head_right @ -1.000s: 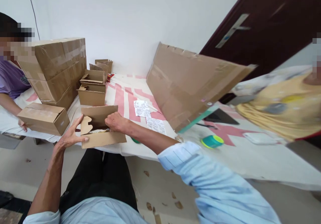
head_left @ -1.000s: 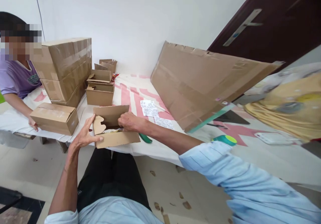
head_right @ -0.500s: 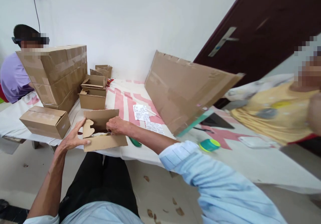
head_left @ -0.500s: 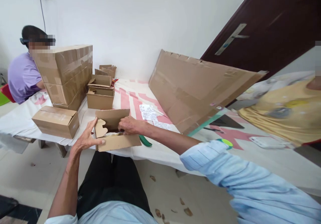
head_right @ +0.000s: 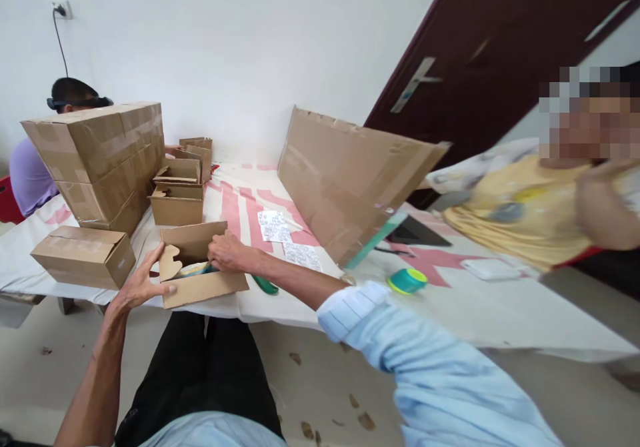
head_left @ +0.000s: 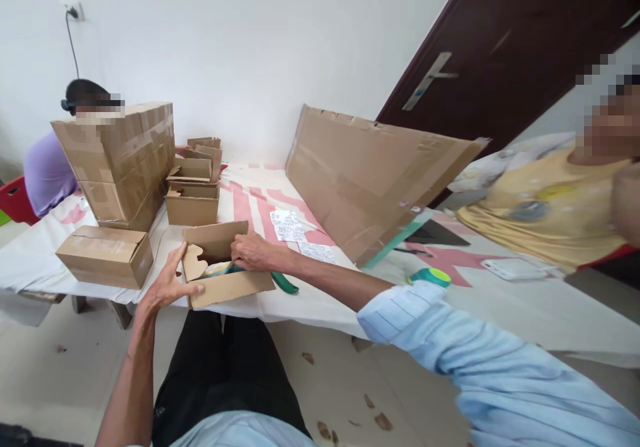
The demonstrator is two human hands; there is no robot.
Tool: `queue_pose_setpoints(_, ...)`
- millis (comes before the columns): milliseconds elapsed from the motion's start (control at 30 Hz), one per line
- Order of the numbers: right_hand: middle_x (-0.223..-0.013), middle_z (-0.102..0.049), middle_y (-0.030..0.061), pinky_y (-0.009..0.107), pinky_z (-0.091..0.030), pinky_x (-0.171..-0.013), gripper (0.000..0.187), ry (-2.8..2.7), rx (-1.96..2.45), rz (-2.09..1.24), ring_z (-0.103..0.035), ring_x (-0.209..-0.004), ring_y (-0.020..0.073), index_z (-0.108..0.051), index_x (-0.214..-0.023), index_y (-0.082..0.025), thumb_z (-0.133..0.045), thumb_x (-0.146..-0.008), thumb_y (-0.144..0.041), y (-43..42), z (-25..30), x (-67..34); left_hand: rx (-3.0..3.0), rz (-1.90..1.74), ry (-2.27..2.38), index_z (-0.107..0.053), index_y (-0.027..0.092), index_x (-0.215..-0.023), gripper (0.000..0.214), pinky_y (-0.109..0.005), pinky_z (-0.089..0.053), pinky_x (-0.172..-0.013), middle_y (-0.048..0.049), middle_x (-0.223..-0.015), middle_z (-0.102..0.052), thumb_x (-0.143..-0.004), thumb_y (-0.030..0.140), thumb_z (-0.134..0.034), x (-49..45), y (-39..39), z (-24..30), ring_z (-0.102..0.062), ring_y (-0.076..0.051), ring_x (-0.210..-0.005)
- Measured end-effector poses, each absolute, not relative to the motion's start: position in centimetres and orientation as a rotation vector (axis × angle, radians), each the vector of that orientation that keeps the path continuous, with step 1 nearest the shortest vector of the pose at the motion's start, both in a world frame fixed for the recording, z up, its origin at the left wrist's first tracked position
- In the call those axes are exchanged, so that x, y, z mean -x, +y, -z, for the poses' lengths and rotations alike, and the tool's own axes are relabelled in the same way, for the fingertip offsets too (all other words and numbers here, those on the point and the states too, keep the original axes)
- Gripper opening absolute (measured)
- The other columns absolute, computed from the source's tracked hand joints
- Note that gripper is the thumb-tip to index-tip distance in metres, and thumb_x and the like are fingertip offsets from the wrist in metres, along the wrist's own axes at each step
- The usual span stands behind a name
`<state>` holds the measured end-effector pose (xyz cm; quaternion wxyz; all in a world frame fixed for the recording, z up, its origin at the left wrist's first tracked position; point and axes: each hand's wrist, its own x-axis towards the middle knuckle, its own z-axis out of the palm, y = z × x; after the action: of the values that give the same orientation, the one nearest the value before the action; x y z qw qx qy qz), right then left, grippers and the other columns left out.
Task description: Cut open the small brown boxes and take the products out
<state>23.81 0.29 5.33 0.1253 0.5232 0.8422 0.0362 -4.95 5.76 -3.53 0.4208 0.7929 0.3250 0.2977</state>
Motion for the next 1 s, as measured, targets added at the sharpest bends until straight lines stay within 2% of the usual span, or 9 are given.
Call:
queue_pose_setpoints(100, -0.101, -0.081, 0.0104, 0.032, -0.038, -0.081, 0.03, 2.607, -1.617, -0.097, -0.067, -0.101, 0.0233, -0.08, -0.085, -0.019, -0.053, -0.1, -0.017, -0.3, -6.5, -24.8, -1.994, -0.737, 0.804, -0.026, 0.028, -0.175, 0.128, -0.053, -0.055, -0.112, -0.0168, -0.177, -0.03, -0.071, 0.062, -0.092, 4.9, 6.2, 3.7, -0.038, -0.046, -0.158)
queue_pose_setpoints(233, -0.106, -0.078, 0.0085, 0.03, -0.04, -0.08, 0.027, 2.822, -1.774, 0.006, -0.066, -0.096, 0.0203, -0.076, -0.097, -0.019, -0.049, -0.102, -0.021, -1.3, -9.1, -26.4, -1.99, -0.743, 0.776, -0.024, 0.031, -0.176, 0.129, -0.052, -0.055, -0.112, -0.0158, -0.178, -0.03, -0.07, 0.058, -0.093, 4.7, 6.5, 3.5, -0.04, -0.046, -0.157)
queue_pose_setpoints(400, -0.083, -0.069, 0.0015, 0.029, -0.038, -0.072, 0.023, 2.989, -1.97, 0.228, -0.057, -0.076, 0.016, -0.07, -0.089, -0.02, -0.05, -0.099, -0.026, -2.8, -12.6, -28.5, -1.979, -0.704, 0.799, -0.022, 0.028, -0.176, 0.135, -0.057, -0.051, -0.116, -0.0193, -0.179, -0.03, -0.068, 0.059, -0.095, 4.6, 6.5, 3.0, -0.04, -0.047, -0.158)
queue_pose_setpoints(600, -0.075, -0.057, -0.0012, 0.029, -0.036, -0.067, 0.024, 3.222, -2.008, 0.546, -0.049, -0.071, 0.0143, -0.066, -0.082, -0.019, -0.054, -0.096, -0.035, -3.7, -14.8, -28.9, -2.057, -0.971, 0.793, -0.043, 0.031, -0.168, 0.116, -0.057, -0.048, -0.12, -0.0162, -0.178, -0.034, -0.069, 0.062, -0.094, 4.3, 5.7, -0.5, -0.037, -0.045, -0.16)
queue_pose_setpoints(667, -0.073, -0.055, -0.002, 0.029, -0.036, -0.066, 0.025, 3.245, -1.975, 0.683, -0.046, -0.07, 0.0137, -0.067, -0.082, -0.019, -0.057, -0.095, -0.038, -3.6, -14.8, -28.5, -2.041, -1.056, 0.729, -0.055, 0.027, -0.159, 0.103, -0.054, -0.05, -0.118, -0.0158, -0.169, -0.048, -0.07, 0.061, -0.094, 3.7, 5.0, -2.4, -0.048, -0.042, -0.153)
queue_pose_setpoints(767, -0.071, -0.055, -0.0028, 0.028, -0.036, -0.064, 0.027, 3.239, -1.938, 0.882, -0.045, -0.067, 0.0127, -0.069, -0.083, -0.018, -0.062, -0.094, -0.042, -3.2, -14.4, -27.8, -1.914, -1.0, 0.581, -0.072, 0.019, -0.136, 0.079, -0.048, -0.06, -0.104, -0.014, -0.133, -0.076, -0.072, 0.06, -0.094, 2.6, 3.9, -4.6, -0.071, -0.037, -0.122)
queue_pose_setpoints(867, -0.074, -0.062, -0.0006, 0.028, -0.042, -0.065, 0.034, 3.274, -2.031, 1.064, -0.051, -0.069, 0.0137, -0.071, -0.083, -0.018, -0.069, -0.094, -0.051, -2.8, -13.6, -27.5, -1.719, -1.056, 0.582, -0.08, 0.016, -0.113, 0.062, -0.041, -0.064, -0.088, -0.0097, -0.103, -0.082, -0.072, 0.059, -0.095, 1.6, 3.7, -5.3, -0.077, -0.03, -0.094)
queue_pose_setpoints(933, -0.085, -0.07, 0.0029, 0.03, -0.05, -0.071, 0.043, 3.328, -2.141, 1.322, -0.06, -0.078, 0.0166, -0.074, -0.092, -0.019, -0.074, -0.092, -0.062, -2.5, -12.7, -27.5, -1.592, -1.175, 0.619, -0.082, 0.016, -0.106, 0.057, -0.04, -0.064, -0.085, -0.0081, -0.098, -0.082, -0.07, 0.058, -0.097, 1.2, 4.3, -5.3, -0.077, -0.027, -0.088)
queue_pose_setpoints(1000, -0.101, -0.076, 0.0058, 0.034, -0.057, -0.08, 0.056, 3.303, -2.133, 1.763, -0.068, -0.09, 0.0205, -0.075, -0.107, -0.021, -0.078, -0.086, -0.073, -1.8, -11.3, -27.5, -1.472, -1.285, 0.603, -0.082, 0.017, -0.108, 0.058, -0.039, -0.064, -0.087, -0.0077, -0.101, -0.083, -0.069, 0.057, -0.098, 0.9, 5.3, -5.2, -0.077, -0.027, -0.09)
